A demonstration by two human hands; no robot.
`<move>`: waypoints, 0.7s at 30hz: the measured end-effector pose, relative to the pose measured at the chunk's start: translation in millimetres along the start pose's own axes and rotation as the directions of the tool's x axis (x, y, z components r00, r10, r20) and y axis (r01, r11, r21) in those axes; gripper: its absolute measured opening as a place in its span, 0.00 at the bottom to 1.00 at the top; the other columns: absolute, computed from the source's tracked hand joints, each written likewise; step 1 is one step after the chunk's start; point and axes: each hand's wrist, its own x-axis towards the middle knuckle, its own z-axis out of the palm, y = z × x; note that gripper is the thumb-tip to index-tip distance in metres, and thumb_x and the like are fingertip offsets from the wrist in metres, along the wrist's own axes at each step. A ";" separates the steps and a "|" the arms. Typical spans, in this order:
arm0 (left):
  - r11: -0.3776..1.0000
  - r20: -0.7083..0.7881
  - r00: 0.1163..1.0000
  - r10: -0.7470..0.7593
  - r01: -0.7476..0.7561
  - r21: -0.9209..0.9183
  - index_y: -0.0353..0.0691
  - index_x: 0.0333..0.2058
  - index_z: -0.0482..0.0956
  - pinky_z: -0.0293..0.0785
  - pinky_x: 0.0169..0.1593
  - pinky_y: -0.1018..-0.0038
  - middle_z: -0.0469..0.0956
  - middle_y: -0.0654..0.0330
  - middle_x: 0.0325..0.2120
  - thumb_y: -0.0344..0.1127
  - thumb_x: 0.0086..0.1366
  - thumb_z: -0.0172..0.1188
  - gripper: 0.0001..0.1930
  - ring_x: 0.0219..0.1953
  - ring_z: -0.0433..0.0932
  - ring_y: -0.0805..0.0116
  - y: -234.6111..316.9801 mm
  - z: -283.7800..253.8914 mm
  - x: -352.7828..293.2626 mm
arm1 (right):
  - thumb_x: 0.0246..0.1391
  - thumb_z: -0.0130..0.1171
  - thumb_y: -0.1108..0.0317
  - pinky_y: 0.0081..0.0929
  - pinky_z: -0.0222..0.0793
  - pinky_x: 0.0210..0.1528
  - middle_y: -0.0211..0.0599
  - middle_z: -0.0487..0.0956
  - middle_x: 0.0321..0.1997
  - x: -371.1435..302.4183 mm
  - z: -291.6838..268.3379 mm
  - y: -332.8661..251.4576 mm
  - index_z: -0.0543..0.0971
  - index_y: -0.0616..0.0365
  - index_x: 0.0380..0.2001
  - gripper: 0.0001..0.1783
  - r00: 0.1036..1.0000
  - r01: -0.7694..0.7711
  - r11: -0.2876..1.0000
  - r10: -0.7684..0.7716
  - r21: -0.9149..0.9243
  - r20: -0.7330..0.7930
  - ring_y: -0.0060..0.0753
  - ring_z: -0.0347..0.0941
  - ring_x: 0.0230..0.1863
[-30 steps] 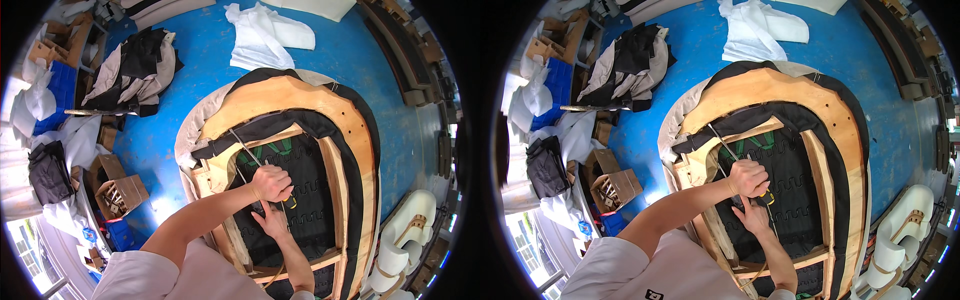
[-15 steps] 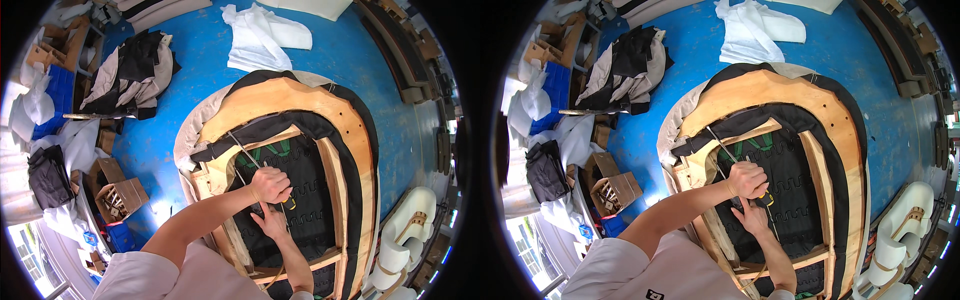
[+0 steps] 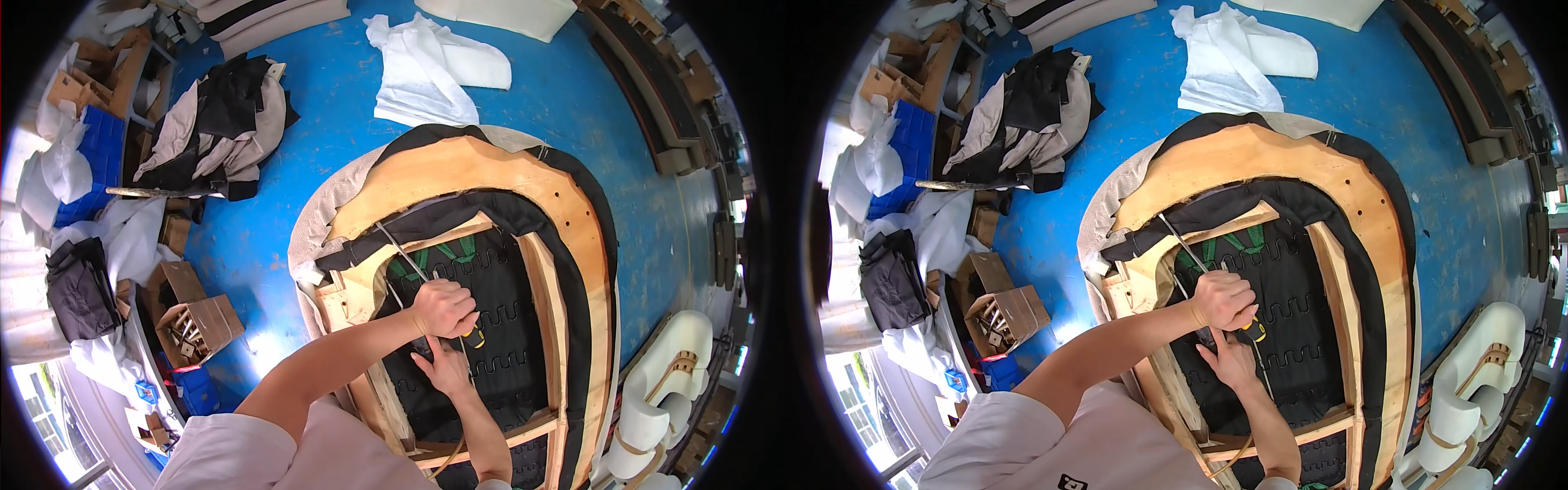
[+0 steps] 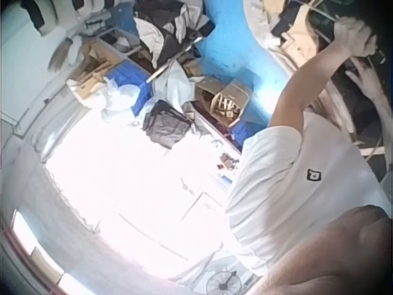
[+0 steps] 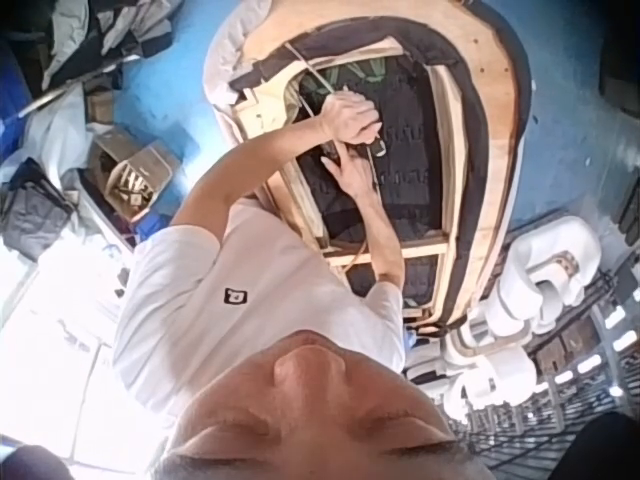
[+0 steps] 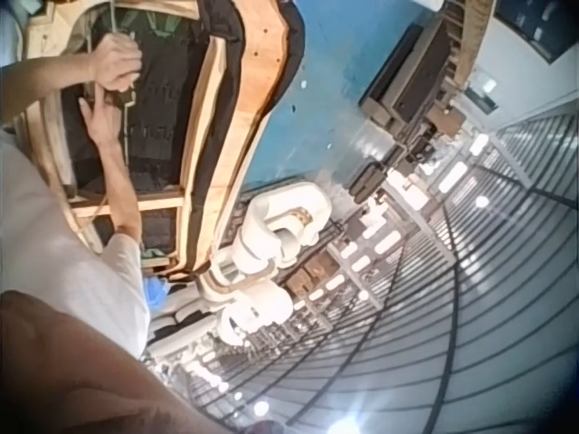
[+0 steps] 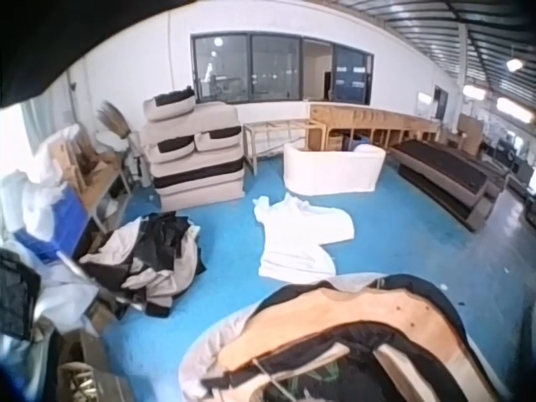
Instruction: Installing hardware and assembling components for a couch or chair frame using an electric drill and screwdriver.
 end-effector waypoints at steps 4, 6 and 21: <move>1.000 0.003 1.000 0.008 -0.008 0.002 0.45 0.17 0.70 0.66 0.20 0.68 0.64 0.63 0.16 0.40 0.51 0.65 0.13 0.17 0.69 0.64 0.1 -1.4 0.3 | 0.63 0.64 0.46 0.53 0.78 0.33 0.60 0.82 0.42 0.1 -1.3 -1.0 0.69 0.55 0.65 0.35 1.000 -0.006 1.000 0.006 -0.003 0.012 0.63 0.81 0.31; 1.000 0.004 1.000 0.002 -0.002 0.012 0.45 0.17 0.70 0.65 0.20 0.68 0.64 0.63 0.16 0.40 0.51 0.65 0.13 0.17 0.69 0.64 0.8 -1.4 0.2 | 0.63 0.64 0.46 0.53 0.78 0.34 0.60 0.82 0.42 1.0 -1.7 -1.4 0.70 0.56 0.65 0.35 1.000 -0.001 1.000 0.001 -0.009 0.011 0.63 0.81 0.32; 1.000 0.004 1.000 0.004 -0.004 0.023 0.45 0.17 0.69 0.66 0.21 0.68 0.64 0.64 0.16 0.40 0.53 0.65 0.14 0.18 0.69 0.65 0.1 -2.1 -0.2 | 0.64 0.63 0.47 0.52 0.78 0.37 0.59 0.82 0.43 3.4 -3.8 -3.2 0.69 0.57 0.64 0.35 0.997 -0.033 0.999 0.033 -0.001 0.065 0.64 0.81 0.35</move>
